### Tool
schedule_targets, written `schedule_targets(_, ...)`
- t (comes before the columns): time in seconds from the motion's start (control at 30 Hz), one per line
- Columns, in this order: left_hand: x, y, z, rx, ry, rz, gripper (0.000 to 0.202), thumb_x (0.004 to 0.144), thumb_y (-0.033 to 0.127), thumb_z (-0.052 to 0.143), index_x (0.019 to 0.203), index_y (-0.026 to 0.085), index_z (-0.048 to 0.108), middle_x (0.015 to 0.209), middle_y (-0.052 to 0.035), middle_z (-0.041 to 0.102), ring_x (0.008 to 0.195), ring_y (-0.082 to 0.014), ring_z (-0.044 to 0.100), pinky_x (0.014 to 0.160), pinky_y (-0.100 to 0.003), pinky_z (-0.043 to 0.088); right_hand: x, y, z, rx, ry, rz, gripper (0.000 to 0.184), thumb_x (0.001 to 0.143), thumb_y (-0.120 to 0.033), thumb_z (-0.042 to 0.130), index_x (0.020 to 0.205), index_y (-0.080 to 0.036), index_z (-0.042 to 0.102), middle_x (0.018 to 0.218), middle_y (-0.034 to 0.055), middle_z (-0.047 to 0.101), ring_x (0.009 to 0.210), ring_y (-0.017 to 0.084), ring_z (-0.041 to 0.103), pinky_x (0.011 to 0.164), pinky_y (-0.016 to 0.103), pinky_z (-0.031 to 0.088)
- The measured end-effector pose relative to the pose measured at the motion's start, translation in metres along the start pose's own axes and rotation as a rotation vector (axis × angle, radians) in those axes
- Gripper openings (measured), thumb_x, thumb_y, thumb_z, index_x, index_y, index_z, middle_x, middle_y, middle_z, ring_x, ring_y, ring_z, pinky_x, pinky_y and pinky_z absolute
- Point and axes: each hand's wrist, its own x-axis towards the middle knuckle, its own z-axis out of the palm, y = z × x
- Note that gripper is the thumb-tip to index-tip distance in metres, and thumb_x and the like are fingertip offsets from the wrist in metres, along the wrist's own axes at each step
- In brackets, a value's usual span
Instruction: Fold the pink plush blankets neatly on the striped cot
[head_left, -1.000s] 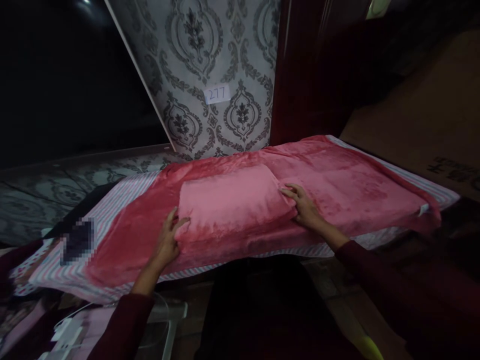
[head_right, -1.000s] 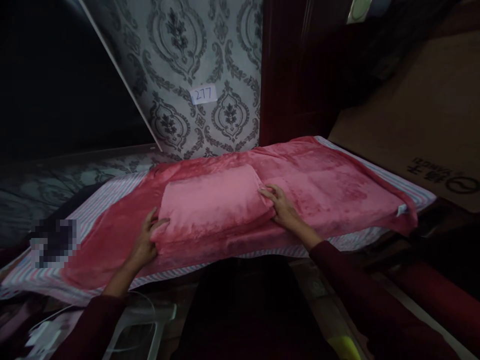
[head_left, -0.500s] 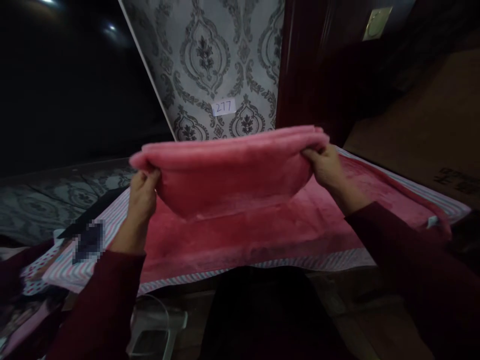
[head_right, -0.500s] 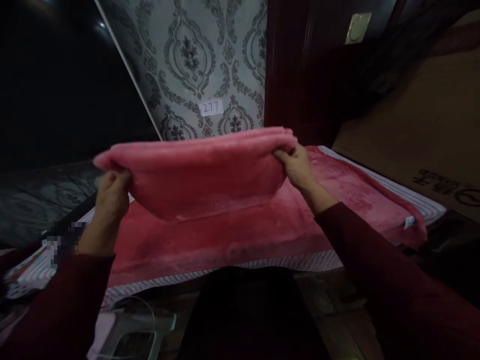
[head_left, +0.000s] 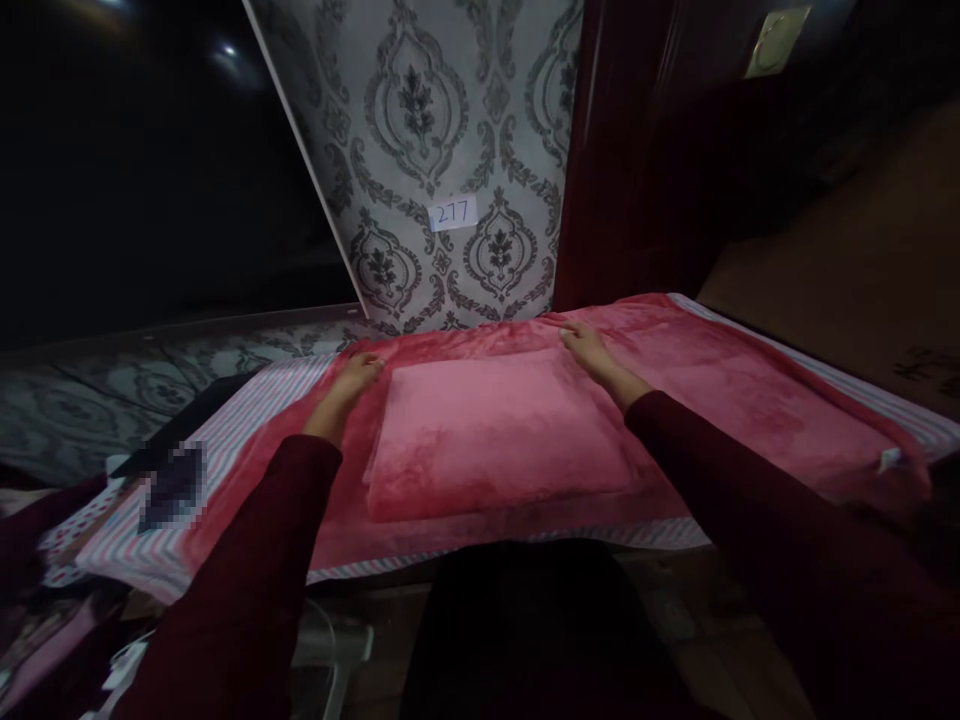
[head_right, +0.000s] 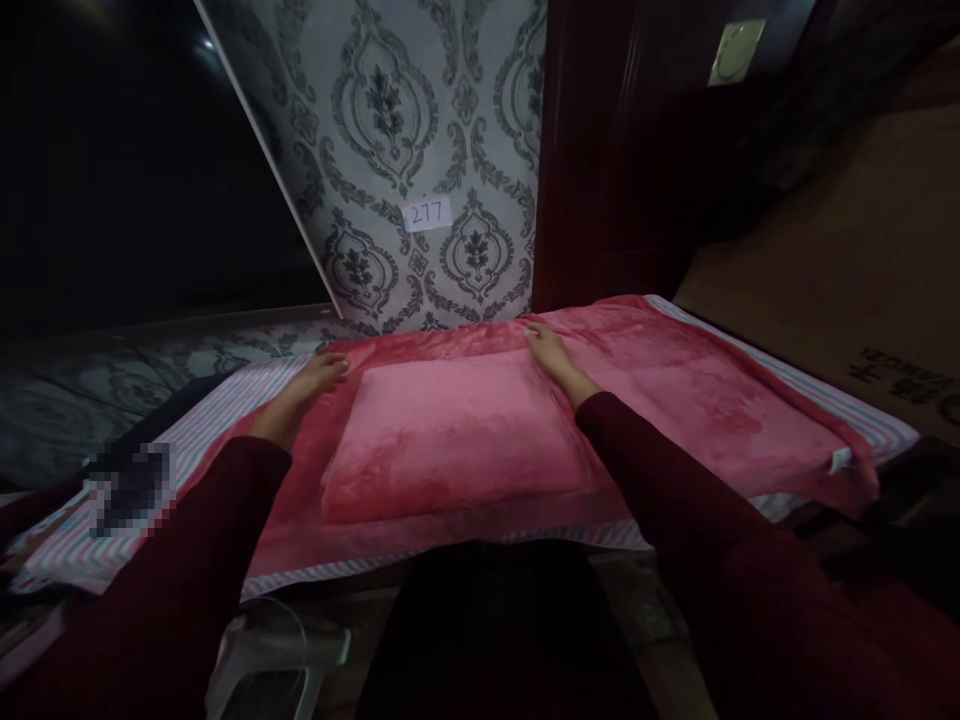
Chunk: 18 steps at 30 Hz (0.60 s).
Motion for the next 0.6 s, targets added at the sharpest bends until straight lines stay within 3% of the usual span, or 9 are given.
schedule_targets(0.1,0.005,0.008,0.033,0.295,-0.07,0.173,0.047,0.09,0.033,0.058,0.132,0.013,0.066,0.14,-0.0176,0.067,0.13,-0.0293,0.063,0.111,-0.042,0.048,-0.002,-0.019,0.03,-0.227,-0.13,0.001,0.055,0.101,-0.039,0.04,0.147,-0.016,0.058,0.151,0.0157,0.059,0.142,0.031,0.052,0.12,0.051,0.04)
schedule_targets(0.17,0.0,0.009,0.062,0.516,-0.118,0.26,0.052,0.097,0.036,0.051,0.143,0.014,0.059,0.155,-0.0178,0.055,0.146,-0.0314,0.049,0.122,-0.048,0.037,-0.01,-0.029,0.051,-0.383,-0.232,-0.04,0.058,0.104,-0.042,0.037,0.156,-0.019,0.05,0.16,0.0134,0.05,0.15,0.031,0.043,0.123,0.056,0.032)
schedule_targets(0.3,-0.02,-0.014,0.106,0.888,-0.161,0.28,0.061,0.105,0.046,0.034,0.159,0.02,0.044,0.169,-0.0148,0.036,0.158,-0.0341,0.028,0.126,-0.066,0.019,-0.04,-0.023,0.076,-0.671,-0.347,-0.001,0.058,0.107,-0.047,0.036,0.159,-0.025,0.046,0.167,0.0112,0.039,0.155,0.037,0.031,0.123,0.069,0.021)
schedule_targets(0.43,-0.025,-0.037,0.114,0.969,-0.188,0.247,0.066,0.106,0.051,0.025,0.165,0.021,0.033,0.172,-0.0133,0.028,0.161,-0.0319,0.022,0.127,-0.063,0.019,-0.055,-0.007,0.081,-0.744,-0.361,-0.007,0.058,0.108,-0.047,0.034,0.16,-0.026,0.044,0.169,0.0106,0.036,0.155,0.036,0.03,0.124,0.067,0.019)
schedule_targets(0.6,-0.021,-0.035,0.112,0.959,-0.174,0.201,0.068,0.106,0.052,0.023,0.165,0.019,0.033,0.172,-0.0118,0.028,0.161,-0.0287,0.022,0.129,-0.059,0.018,-0.052,-0.007,0.08,-0.75,-0.351,-0.003,0.056,0.109,-0.045,0.03,0.161,-0.027,0.043,0.169,0.0093,0.036,0.156,0.034,0.031,0.125,0.065,0.021)
